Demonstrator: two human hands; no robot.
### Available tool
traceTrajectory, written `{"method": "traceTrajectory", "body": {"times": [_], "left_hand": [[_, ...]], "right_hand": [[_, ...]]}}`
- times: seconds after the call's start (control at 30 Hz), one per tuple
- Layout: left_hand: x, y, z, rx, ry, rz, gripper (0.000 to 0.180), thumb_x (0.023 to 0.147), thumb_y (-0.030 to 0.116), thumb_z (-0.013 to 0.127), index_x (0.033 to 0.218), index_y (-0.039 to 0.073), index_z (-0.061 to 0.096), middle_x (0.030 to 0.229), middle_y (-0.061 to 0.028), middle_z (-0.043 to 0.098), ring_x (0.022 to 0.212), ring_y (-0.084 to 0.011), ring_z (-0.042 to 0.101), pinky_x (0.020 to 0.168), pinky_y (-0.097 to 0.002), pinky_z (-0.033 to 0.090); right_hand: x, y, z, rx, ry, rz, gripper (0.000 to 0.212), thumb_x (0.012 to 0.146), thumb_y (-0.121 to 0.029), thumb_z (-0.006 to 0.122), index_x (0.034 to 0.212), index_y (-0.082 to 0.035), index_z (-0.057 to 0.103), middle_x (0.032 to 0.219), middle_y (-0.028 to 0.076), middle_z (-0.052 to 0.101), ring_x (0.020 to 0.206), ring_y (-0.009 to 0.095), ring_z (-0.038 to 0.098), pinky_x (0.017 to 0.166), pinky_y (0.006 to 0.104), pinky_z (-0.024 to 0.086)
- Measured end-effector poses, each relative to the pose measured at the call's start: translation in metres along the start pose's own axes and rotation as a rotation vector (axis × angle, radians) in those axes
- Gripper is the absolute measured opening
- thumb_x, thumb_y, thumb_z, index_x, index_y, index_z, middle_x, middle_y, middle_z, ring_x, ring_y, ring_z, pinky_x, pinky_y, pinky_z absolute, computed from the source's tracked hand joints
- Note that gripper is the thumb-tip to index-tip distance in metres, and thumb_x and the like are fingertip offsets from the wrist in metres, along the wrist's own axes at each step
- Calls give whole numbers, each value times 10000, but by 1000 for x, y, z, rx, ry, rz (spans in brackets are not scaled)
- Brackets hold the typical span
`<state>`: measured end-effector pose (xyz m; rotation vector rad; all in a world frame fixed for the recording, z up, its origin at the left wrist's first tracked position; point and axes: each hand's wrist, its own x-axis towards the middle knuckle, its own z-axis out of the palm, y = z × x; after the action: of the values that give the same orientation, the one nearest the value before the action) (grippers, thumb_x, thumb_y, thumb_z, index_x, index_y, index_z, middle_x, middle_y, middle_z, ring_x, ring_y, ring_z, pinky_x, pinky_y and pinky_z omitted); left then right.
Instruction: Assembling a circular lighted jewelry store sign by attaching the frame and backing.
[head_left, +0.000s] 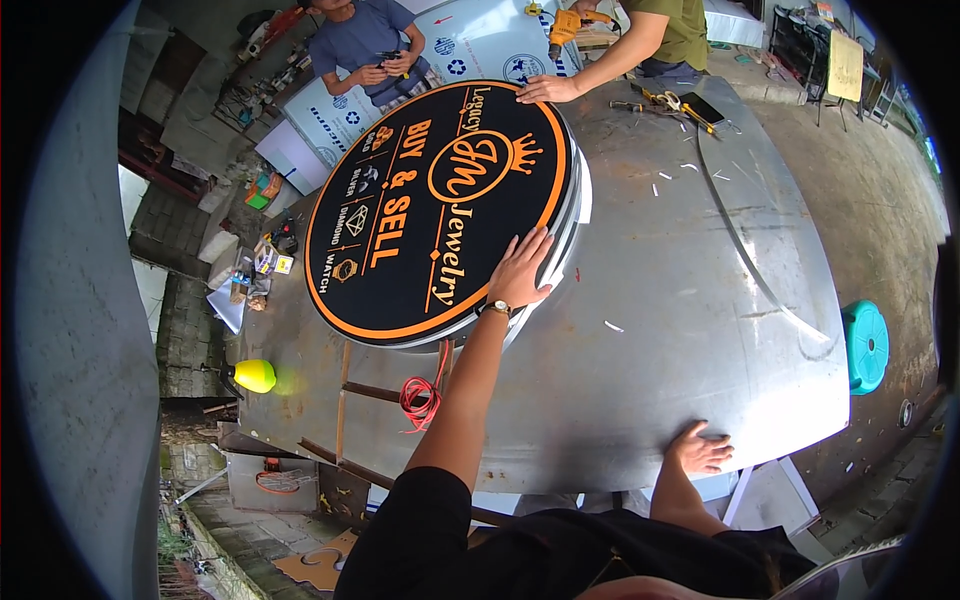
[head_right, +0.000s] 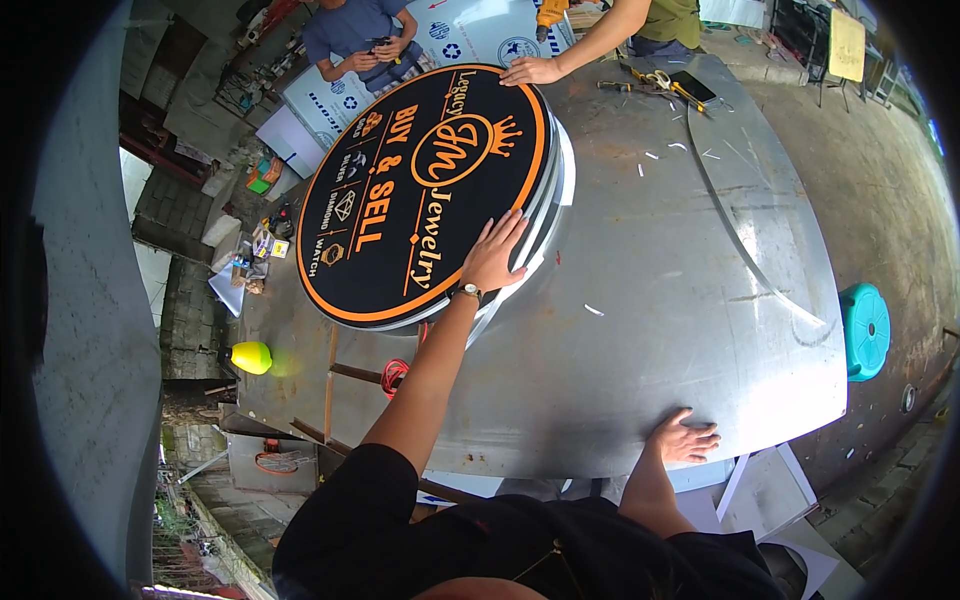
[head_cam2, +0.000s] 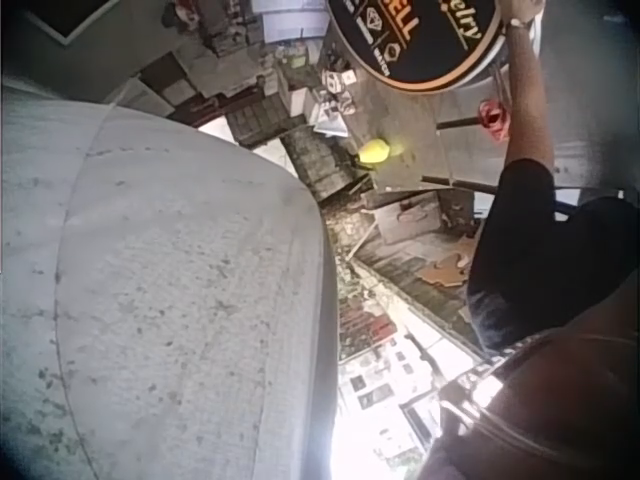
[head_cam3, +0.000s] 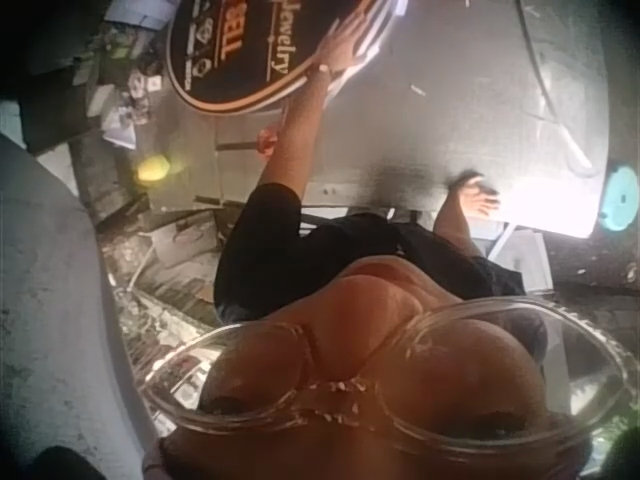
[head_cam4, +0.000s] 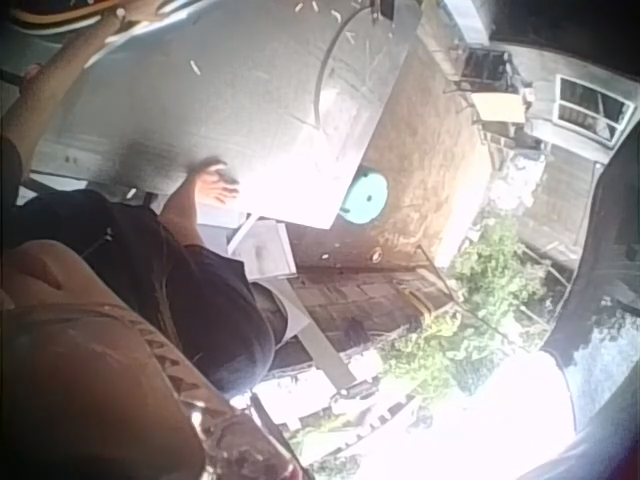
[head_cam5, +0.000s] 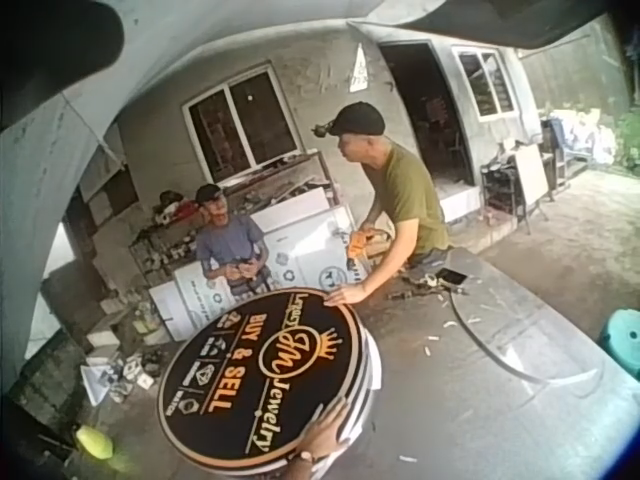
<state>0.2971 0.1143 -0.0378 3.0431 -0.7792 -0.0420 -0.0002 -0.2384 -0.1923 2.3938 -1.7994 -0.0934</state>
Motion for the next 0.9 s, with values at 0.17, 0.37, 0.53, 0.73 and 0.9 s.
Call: {"method": "traceTrajectory", "body": {"times": [0.17,0.37,0.53,0.73,0.9], "left_hand": [[-1,-1,0,0,-4,-1,930,740,377,744,1498,88,288,1585,-87,230,1459,-228,221,1198,-437,210],[-1,-1,-1,-10,-4,-6,926,739,372,745,1497,92,294,1589,-86,224,1458,-227,223,1199,-438,208],[0,-2,1,-9,-11,-10,924,739,372,745,1495,92,294,1588,-85,224,1459,-223,220,1200,-438,205],[0,-2,2,11,-15,-5,937,746,383,734,1506,94,268,1592,-79,211,1462,-219,208,1201,-436,203],[-1,-3,2,10,-16,-9,940,746,383,731,1509,92,264,1594,-78,207,1464,-221,206,1201,-434,201]], "right_hand": [[-1,0,2,-18,2,-7,745,893,-640,440,1422,-119,383,1487,157,376,1401,312,316,1093,570,259],[-1,0,4,4,-1,-4,738,902,-626,422,1428,-114,344,1482,152,358,1415,302,282,1105,568,248],[-1,0,1,16,-20,-1,741,909,-629,400,1436,-113,330,1494,151,342,1424,302,269,1116,563,238],[-1,-1,-4,-3,-51,4,743,907,-623,408,1436,-107,331,1499,152,334,1425,299,263,1114,555,240],[-1,0,1,-8,-3,-5,738,898,-645,415,1427,-133,372,1489,156,368,1406,310,309,1095,562,257]]}}
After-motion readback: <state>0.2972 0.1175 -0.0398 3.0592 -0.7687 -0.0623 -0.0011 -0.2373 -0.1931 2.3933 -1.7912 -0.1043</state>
